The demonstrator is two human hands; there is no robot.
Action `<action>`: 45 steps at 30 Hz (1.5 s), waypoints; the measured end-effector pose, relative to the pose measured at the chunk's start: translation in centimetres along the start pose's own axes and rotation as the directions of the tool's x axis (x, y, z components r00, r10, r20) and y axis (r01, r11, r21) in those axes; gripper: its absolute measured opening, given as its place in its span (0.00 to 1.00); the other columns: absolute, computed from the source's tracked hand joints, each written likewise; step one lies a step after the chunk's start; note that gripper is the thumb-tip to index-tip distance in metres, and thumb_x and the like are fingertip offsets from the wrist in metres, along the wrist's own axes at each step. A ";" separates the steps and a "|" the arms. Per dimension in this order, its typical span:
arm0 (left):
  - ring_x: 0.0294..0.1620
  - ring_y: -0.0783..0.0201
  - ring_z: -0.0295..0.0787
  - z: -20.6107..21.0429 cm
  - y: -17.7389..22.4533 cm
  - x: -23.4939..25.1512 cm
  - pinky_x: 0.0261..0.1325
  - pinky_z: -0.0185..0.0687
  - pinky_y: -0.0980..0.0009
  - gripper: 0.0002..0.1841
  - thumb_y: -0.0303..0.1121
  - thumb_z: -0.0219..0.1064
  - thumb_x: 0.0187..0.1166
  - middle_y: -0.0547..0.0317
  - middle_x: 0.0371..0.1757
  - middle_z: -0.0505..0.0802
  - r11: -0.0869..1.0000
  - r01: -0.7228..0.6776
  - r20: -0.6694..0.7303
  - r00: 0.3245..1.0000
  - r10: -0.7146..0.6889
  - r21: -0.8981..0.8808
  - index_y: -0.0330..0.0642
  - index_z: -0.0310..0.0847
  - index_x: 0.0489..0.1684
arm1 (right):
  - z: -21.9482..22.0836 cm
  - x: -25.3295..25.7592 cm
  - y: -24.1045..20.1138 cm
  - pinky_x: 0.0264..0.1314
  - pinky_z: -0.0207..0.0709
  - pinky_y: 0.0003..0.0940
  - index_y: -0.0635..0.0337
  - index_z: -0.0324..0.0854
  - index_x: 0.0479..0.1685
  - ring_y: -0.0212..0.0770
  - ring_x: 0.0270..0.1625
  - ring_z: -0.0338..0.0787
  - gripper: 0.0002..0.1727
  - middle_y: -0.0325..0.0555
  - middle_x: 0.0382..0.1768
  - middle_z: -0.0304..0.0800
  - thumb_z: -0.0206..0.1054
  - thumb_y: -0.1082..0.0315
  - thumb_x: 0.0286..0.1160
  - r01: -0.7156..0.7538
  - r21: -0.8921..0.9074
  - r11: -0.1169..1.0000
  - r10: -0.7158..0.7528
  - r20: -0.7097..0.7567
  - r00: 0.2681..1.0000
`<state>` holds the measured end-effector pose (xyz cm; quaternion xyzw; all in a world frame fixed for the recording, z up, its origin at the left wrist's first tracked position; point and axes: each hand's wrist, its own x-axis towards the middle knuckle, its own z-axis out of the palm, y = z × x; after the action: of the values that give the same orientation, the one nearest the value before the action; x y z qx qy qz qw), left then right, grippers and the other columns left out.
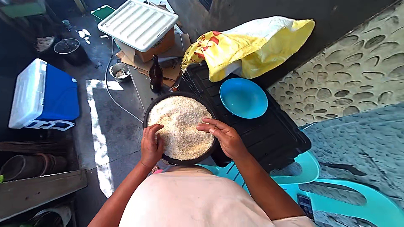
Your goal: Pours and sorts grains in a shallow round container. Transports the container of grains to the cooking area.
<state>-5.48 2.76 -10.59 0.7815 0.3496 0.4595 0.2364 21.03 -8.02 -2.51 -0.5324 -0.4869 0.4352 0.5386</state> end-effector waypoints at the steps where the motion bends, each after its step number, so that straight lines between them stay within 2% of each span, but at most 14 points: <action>1: 0.67 0.53 0.85 0.0 0.0 0.0 0.72 0.79 0.56 0.16 0.24 0.57 0.79 0.48 0.62 0.91 1.000 0.001 0.001 1.000 -0.001 0.000 0.37 0.83 0.62 | -0.3 -0.3 0.0 0.77 0.80 0.44 0.71 0.77 0.73 0.49 0.66 0.92 0.22 0.56 0.58 0.95 0.49 0.75 0.86 0.012 -0.013 1.000 -0.012 0.019 1.000; 7: 0.68 0.52 0.84 -0.1 0.1 -0.1 0.73 0.77 0.56 0.16 0.23 0.57 0.78 0.46 0.63 0.90 1.000 0.008 0.002 1.000 -0.008 -0.005 0.36 0.82 0.62 | -4.6 -4.1 -0.4 0.60 0.90 0.31 0.65 0.89 0.56 0.32 0.50 0.96 0.14 0.41 0.47 0.98 0.59 0.72 0.82 0.012 -0.341 0.940 0.081 0.257 0.963; 9: 0.68 0.53 0.84 0.0 0.1 -0.1 0.73 0.77 0.57 0.16 0.23 0.57 0.78 0.47 0.63 0.90 1.000 0.008 -0.002 1.000 -0.008 0.001 0.36 0.82 0.62 | -6.1 -5.5 0.0 0.54 0.89 0.33 0.56 0.92 0.50 0.30 0.43 0.95 0.15 0.36 0.39 0.97 0.59 0.62 0.85 0.003 -0.646 0.764 0.260 0.311 0.914; 11: 0.68 0.53 0.84 0.0 0.1 -0.1 0.73 0.77 0.57 0.16 0.23 0.57 0.78 0.47 0.63 0.90 1.000 0.000 -0.010 1.000 0.000 0.012 0.36 0.82 0.61 | -6.1 -6.1 0.1 0.51 0.84 0.57 0.56 0.90 0.49 0.51 0.42 0.94 0.23 0.49 0.34 0.94 0.55 0.49 0.90 0.032 -0.886 0.463 0.536 0.308 0.786; 13: 0.68 0.53 0.84 0.0 0.1 -0.1 0.74 0.77 0.58 0.15 0.23 0.57 0.78 0.46 0.62 0.90 1.000 -0.004 -0.013 1.000 0.004 0.027 0.35 0.82 0.60 | -4.9 -6.1 -0.6 0.47 0.81 0.63 0.57 0.88 0.46 0.60 0.43 0.94 0.33 0.55 0.32 0.92 0.48 0.37 0.89 0.132 -0.957 0.260 0.647 0.274 0.711; 16: 0.69 0.53 0.83 0.0 0.1 0.0 0.75 0.76 0.58 0.15 0.24 0.58 0.78 0.46 0.62 0.89 0.999 -0.006 -0.003 1.000 0.006 0.045 0.34 0.81 0.60 | -4.5 -5.2 -1.6 0.28 0.80 0.56 0.59 0.83 0.26 0.54 0.28 0.90 0.32 0.51 0.20 0.84 0.50 0.42 0.90 0.285 -0.895 0.342 0.269 0.384 0.883; 19: 0.70 0.52 0.83 -0.1 0.3 0.0 0.76 0.76 0.57 0.15 0.23 0.57 0.79 0.45 0.63 0.89 0.998 -0.004 0.012 1.000 0.004 0.055 0.33 0.80 0.61 | -4.5 -3.0 -0.9 0.44 0.84 0.45 0.56 0.90 0.36 0.47 0.43 0.90 0.20 0.44 0.34 0.91 0.56 0.55 0.88 0.406 -0.832 0.378 0.013 0.443 0.896; 21: 0.70 0.52 0.83 -0.1 0.4 0.0 0.76 0.75 0.57 0.15 0.23 0.56 0.79 0.45 0.63 0.88 0.998 0.001 0.010 1.000 -0.002 0.061 0.32 0.79 0.61 | -4.3 -1.7 0.3 0.55 0.81 0.46 0.55 0.91 0.39 0.49 0.51 0.88 0.16 0.44 0.40 0.91 0.59 0.59 0.85 0.452 -0.811 0.370 0.051 0.504 0.862; 25: 0.69 0.52 0.84 0.0 0.4 -0.1 0.75 0.78 0.57 0.15 0.22 0.56 0.79 0.44 0.62 0.88 0.999 0.007 -0.011 1.000 -0.006 0.054 0.31 0.78 0.61 | -2.6 1.3 1.9 0.61 0.77 0.47 0.53 0.92 0.42 0.49 0.57 0.85 0.13 0.43 0.44 0.91 0.61 0.61 0.85 0.496 -0.757 0.424 0.182 0.608 0.773; 29: 0.67 0.54 0.84 0.1 0.3 -0.1 0.74 0.79 0.58 0.15 0.22 0.56 0.80 0.44 0.62 0.88 0.998 0.013 -0.020 1.000 -0.012 0.057 0.30 0.78 0.62 | -0.2 5.6 2.6 0.62 0.79 0.52 0.51 0.93 0.42 0.52 0.61 0.85 0.08 0.42 0.46 0.91 0.66 0.66 0.80 0.568 -0.683 0.458 0.088 0.671 0.736; 33: 0.68 0.54 0.84 0.1 0.4 -0.1 0.75 0.79 0.58 0.16 0.23 0.55 0.80 0.44 0.64 0.87 0.997 0.032 -0.020 0.999 -0.031 0.072 0.31 0.78 0.63 | 0.9 9.6 1.6 0.66 0.81 0.49 0.52 0.92 0.53 0.51 0.62 0.88 0.13 0.46 0.54 0.93 0.64 0.73 0.80 0.607 -0.610 0.509 -0.007 0.703 0.711; 35: 0.73 0.54 0.82 0.0 0.6 0.0 0.78 0.77 0.57 0.18 0.23 0.55 0.80 0.46 0.68 0.88 0.993 0.050 0.016 0.998 -0.052 0.106 0.35 0.82 0.66 | 0.6 10.9 0.5 0.73 0.79 0.47 0.52 0.92 0.56 0.48 0.68 0.87 0.16 0.45 0.62 0.92 0.60 0.76 0.81 0.594 -0.589 0.548 -0.041 0.691 0.722; 39: 0.78 0.55 0.79 -0.2 1.1 0.3 0.82 0.71 0.58 0.22 0.21 0.52 0.80 0.52 0.74 0.86 0.991 0.045 0.085 0.995 -0.056 0.125 0.41 0.85 0.68 | -1.2 12.6 -0.8 0.74 0.80 0.43 0.57 0.91 0.52 0.44 0.67 0.89 0.15 0.48 0.60 0.91 0.58 0.77 0.81 0.548 -0.604 0.579 -0.162 0.573 0.803; 45: 0.75 0.56 0.80 -0.1 1.1 0.1 0.80 0.72 0.59 0.21 0.20 0.53 0.78 0.51 0.71 0.88 0.991 0.080 0.026 0.996 -0.084 0.111 0.40 0.87 0.64 | -2.1 13.8 -0.3 0.70 0.80 0.55 0.63 0.85 0.64 0.55 0.64 0.89 0.17 0.56 0.62 0.88 0.58 0.76 0.82 0.306 -0.843 0.442 0.091 0.382 0.920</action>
<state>-5.20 2.14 -9.76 0.7852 0.4024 0.4175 0.2172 25.14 5.28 -1.31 -0.6089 -0.7678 0.1711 0.1026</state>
